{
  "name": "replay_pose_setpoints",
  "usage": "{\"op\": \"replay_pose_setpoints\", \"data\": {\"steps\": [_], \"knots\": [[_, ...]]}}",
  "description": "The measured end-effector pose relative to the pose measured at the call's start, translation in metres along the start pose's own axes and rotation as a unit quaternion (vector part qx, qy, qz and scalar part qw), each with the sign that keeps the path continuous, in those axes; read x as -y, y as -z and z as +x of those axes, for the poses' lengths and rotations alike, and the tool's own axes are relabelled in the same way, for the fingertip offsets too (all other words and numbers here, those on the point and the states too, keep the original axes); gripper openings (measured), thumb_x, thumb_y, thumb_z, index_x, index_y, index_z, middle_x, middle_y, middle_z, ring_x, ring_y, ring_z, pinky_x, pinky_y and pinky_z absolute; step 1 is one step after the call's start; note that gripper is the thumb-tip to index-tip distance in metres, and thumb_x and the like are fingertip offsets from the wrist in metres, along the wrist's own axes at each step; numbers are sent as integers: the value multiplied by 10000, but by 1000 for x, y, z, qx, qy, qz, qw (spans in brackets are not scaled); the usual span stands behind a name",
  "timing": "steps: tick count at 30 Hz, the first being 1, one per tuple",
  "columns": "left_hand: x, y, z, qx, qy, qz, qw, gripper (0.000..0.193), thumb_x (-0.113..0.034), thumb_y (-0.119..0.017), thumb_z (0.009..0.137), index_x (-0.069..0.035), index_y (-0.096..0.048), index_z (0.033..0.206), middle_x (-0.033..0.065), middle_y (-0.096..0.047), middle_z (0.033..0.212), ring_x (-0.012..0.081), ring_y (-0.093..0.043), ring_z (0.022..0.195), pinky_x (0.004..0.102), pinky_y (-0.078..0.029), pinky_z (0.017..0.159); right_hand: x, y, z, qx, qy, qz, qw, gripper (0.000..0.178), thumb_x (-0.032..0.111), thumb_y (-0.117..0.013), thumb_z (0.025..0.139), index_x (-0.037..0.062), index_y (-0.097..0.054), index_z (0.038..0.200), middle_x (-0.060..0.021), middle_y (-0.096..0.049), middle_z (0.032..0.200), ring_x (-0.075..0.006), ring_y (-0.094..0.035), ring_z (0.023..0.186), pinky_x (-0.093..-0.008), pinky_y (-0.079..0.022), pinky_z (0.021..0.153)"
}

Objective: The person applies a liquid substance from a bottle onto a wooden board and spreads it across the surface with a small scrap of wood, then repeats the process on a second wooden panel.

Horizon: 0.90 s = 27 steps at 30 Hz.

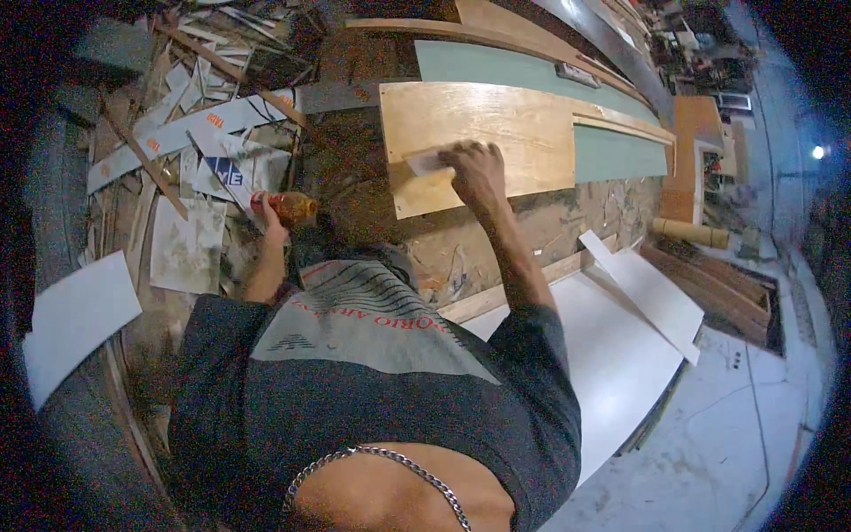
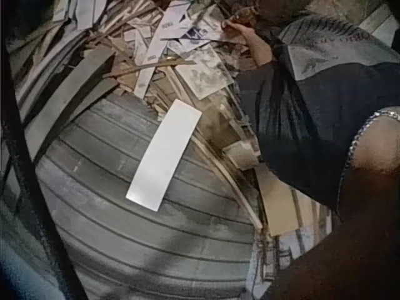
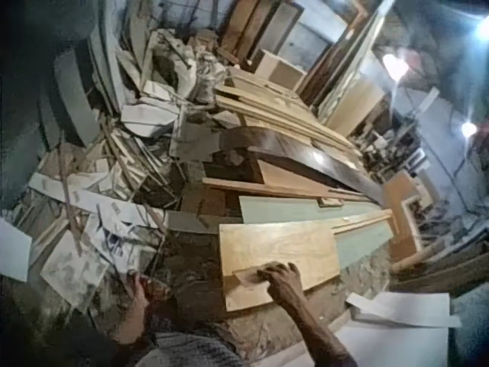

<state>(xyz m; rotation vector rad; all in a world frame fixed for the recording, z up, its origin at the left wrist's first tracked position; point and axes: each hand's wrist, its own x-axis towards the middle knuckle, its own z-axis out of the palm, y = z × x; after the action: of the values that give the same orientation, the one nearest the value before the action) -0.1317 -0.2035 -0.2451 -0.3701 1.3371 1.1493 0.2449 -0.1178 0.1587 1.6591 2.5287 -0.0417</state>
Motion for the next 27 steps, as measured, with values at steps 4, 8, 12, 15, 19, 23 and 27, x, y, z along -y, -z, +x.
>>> {"op": "replay_pose_setpoints", "data": {"steps": [4, 8, 12, 15, 19, 23, 27], "knots": [[1, 3, -1, -6, -17, -47, 999, 714, -710, -519, 804, -176, -551, 1277, 84, -574, 1256, 286, -538, 1134, 477, -439, 934, 17, -20, 86, -79, 188, -127, 971, 203, 118, -623, 815, 195, -708, 982, -29, -663, 1065, -220, -567, 1080, -437, -366, 988], [10, 30, 0, -27, -24, -114, 993, 713, -710, -519, 804, -177, -551, 1276, 85, -574, 1254, 286, -538, 1134, 477, -440, 932, 62, -42, 146, 78, 133, 542, 826, 233, 153, -614, 848, 168, -633, 1079, -78, -598, 1035, -267, -550, 1081, -471, -380, 1017], [15, 38, -11, -33, -27, -149, 988, 712, -710, -518, 804, -177, -551, 1276, 85, -575, 1253, 286, -538, 1134, 476, -442, 930, 66, -90, 196, 488, 159, 845, 153, 503, 180, -570, 938, 158, -377, 1402, -95, -543, 1109, -285, -536, 1097, -472, -396, 1048], [31, 72, -14, -59, -42, -194, 978, 711, -709, -518, 804, -178, -552, 1275, 85, -575, 1252, 287, -538, 1134, 476, -443, 928, 83, -107, 211, 559, 146, 801, 159, 340, 244, -507, 969, 114, -456, 1278, -128, -557, 1115, -286, -539, 1051, -436, -395, 1040], [42, 94, -26, -79, -51, -223, 970, 711, -709, -518, 804, -179, -552, 1275, 85, -575, 1250, 287, -538, 1135, 476, -444, 926, 86, -112, 220, 595, 135, 768, 195, 251, 277, -483, 963, 99, -521, 1136, -132, -572, 1075, -279, -546, 1012, -434, -385, 1036], [43, 109, -35, -89, -54, -232, 967, 710, -709, -518, 803, -179, -553, 1274, 85, -575, 1249, 287, -537, 1135, 475, -446, 924, 88, -103, 219, 545, 157, 726, 389, 169, 258, -520, 912, 128, -546, 1016, -98, -581, 988, -265, -557, 995, -479, -366, 1037], [46, 118, -41, -91, -53, -233, 967, 709, -709, -518, 803, -180, -553, 1274, 86, -576, 1247, 288, -537, 1135, 475, -447, 922, 74, -76, 206, 334, 311, 342, 821, 91, 239, -557, 860, 157, -572, 897, -63, -591, 901, -252, -568, 978, -523, -348, 1037]]}}
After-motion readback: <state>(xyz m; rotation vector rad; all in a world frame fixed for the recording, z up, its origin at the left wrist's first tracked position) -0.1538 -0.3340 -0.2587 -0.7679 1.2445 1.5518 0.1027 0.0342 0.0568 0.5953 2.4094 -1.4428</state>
